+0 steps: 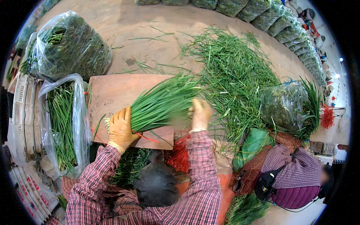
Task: The person sorts green chives by hand, aligns the stalks into a bundle, removes loose debris, and ties the bundle with a red string.
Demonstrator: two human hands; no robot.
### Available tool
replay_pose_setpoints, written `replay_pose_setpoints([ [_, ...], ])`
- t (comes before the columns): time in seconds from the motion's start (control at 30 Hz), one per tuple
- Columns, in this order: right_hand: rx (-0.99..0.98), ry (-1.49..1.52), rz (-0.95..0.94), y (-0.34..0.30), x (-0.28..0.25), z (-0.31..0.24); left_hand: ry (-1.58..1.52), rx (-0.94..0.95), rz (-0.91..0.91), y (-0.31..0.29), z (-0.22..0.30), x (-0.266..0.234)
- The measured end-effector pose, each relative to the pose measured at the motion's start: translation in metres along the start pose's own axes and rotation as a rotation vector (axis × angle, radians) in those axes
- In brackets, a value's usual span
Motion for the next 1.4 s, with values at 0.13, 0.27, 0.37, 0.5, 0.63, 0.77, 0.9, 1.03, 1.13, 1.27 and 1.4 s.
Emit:
replay_pose_setpoints([
  [0.13, -0.050, -0.085, -0.087, -0.001, -0.012, -0.035, -0.014, 0.028, 0.048, 0.006, 0.005, -0.008],
  [0.27, 0.021, -0.288, -0.418, -0.038, 0.003, -0.049, -0.121, -0.012, -0.241, 0.023, -0.004, -0.020],
  [0.37, 0.393, -0.272, -1.010, -0.113, 0.036, -0.003, -1.075, -0.271, -0.671, 0.020, -0.032, -0.007],
  [0.5, 0.344, -0.179, -1.099, -0.162, 0.093, 0.050, -1.618, -0.439, -0.996, -0.025, -0.040, 0.026],
  [0.63, 0.492, 0.110, -0.924, -0.149, 0.116, 0.089, -1.647, -0.577, -0.923, -0.040, -0.029, 0.046],
  [0.77, 0.338, 0.178, -0.920, -0.155, 0.129, 0.054, -1.685, -0.644, -0.796, -0.050, -0.033, 0.051],
  [0.9, 0.232, 0.212, -0.914, -0.152, 0.137, 0.026, -1.639, -0.336, -0.598, -0.039, -0.034, 0.037],
  [1.03, 0.023, 0.259, -0.944, -0.144, 0.143, -0.029, -1.494, -0.101, -0.513, -0.019, -0.023, -0.042],
  [1.13, 0.059, 0.504, -0.953, -0.163, 0.154, -0.092, -1.336, -0.010, -0.554, -0.008, -0.025, -0.076],
  [1.27, 0.141, 0.395, -0.975, -0.165, 0.148, -0.080, -1.141, 0.001, -0.512, 0.002, -0.033, -0.065],
  [1.4, 0.182, 0.316, -1.023, -0.160, 0.153, -0.040, -0.916, -0.090, -0.429, -0.007, -0.052, -0.047],
])
Point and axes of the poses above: each hand's wrist, its own y-axis towards the middle knuckle, its own x-axis out of the palm, z = x × y, the point moved 7 cm from there along y, towards the middle knuckle, and after that the axes turned 1 degree about y, right-handed, at the moved point
